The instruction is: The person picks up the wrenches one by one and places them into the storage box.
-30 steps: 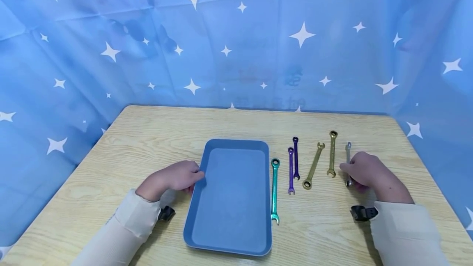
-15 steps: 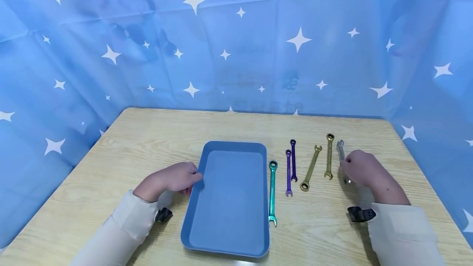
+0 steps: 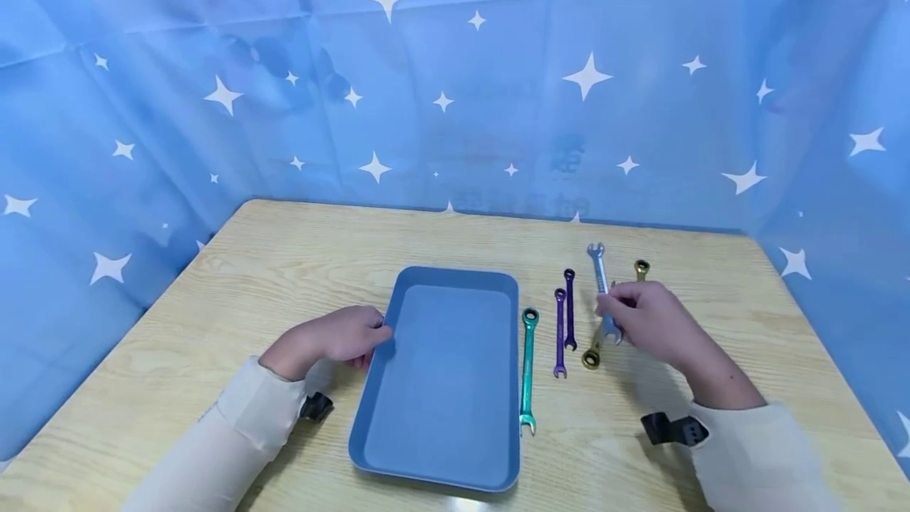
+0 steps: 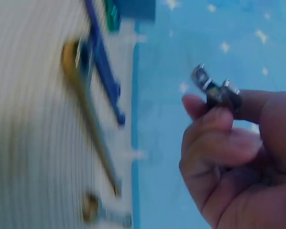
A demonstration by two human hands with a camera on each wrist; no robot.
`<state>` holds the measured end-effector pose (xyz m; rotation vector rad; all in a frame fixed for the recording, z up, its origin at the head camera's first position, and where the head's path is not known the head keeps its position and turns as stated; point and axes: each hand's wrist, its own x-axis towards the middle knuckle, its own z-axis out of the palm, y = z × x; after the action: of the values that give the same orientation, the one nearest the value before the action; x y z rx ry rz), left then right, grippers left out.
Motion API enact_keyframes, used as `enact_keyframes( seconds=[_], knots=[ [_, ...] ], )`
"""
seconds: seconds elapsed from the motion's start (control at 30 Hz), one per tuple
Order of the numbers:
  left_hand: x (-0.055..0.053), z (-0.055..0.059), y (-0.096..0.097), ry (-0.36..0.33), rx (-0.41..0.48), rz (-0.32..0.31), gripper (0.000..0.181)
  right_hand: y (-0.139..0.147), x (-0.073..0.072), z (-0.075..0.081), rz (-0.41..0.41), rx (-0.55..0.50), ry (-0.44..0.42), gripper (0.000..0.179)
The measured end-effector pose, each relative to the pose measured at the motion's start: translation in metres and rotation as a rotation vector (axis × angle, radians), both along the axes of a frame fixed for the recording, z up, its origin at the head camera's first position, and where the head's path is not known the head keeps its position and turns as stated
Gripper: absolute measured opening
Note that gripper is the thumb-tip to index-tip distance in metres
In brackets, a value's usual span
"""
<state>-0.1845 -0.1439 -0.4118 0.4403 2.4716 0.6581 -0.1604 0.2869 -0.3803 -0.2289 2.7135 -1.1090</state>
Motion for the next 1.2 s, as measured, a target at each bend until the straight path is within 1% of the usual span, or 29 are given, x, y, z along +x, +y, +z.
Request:
enact_keyframes(
  seconds=[0.13, 0.27, 0.37, 0.43, 0.6, 0.77, 0.83, 1.0, 1.2],
  knots=[
    [-0.001, 0.001, 0.002, -0.006, 0.001, -0.019, 0.047, -0.015, 0.009, 0.001, 0.051, -0.112, -0.053, 0.041],
    [-0.004, 0.003, 0.003, -0.004, -0.015, -0.028, 0.048, -0.027, 0.014, 0.004, 0.071, -0.19, -0.092, 0.04],
    [-0.005, 0.005, 0.003, -0.001, -0.023, -0.021, 0.049, -0.037, 0.016, 0.007, 0.092, -0.225, -0.099, 0.039],
    [-0.005, 0.006, 0.003, 0.0, -0.022, -0.013, 0.049, -0.044, 0.018, 0.008, 0.113, -0.269, -0.113, 0.038],
    [-0.004, 0.007, 0.003, -0.012, -0.01, -0.008, 0.049, -0.059, 0.022, 0.003, 0.158, -0.395, -0.156, 0.036],
    [-0.003, 0.005, 0.003, -0.008, -0.008, -0.009, 0.05, -0.07, 0.027, -0.001, 0.219, -0.471, -0.127, 0.028],
    [-0.003, 0.005, 0.002, -0.01, -0.004, -0.005, 0.049, -0.073, 0.029, 0.0, 0.237, -0.487, -0.127, 0.028],
    [-0.002, 0.003, 0.002, -0.018, -0.007, 0.005, 0.049, -0.081, 0.031, -0.003, 0.237, -0.481, -0.173, 0.031],
    [-0.002, 0.001, 0.001, -0.019, -0.007, 0.014, 0.048, -0.088, 0.031, -0.011, 0.241, -0.465, -0.219, 0.037]
  ],
)
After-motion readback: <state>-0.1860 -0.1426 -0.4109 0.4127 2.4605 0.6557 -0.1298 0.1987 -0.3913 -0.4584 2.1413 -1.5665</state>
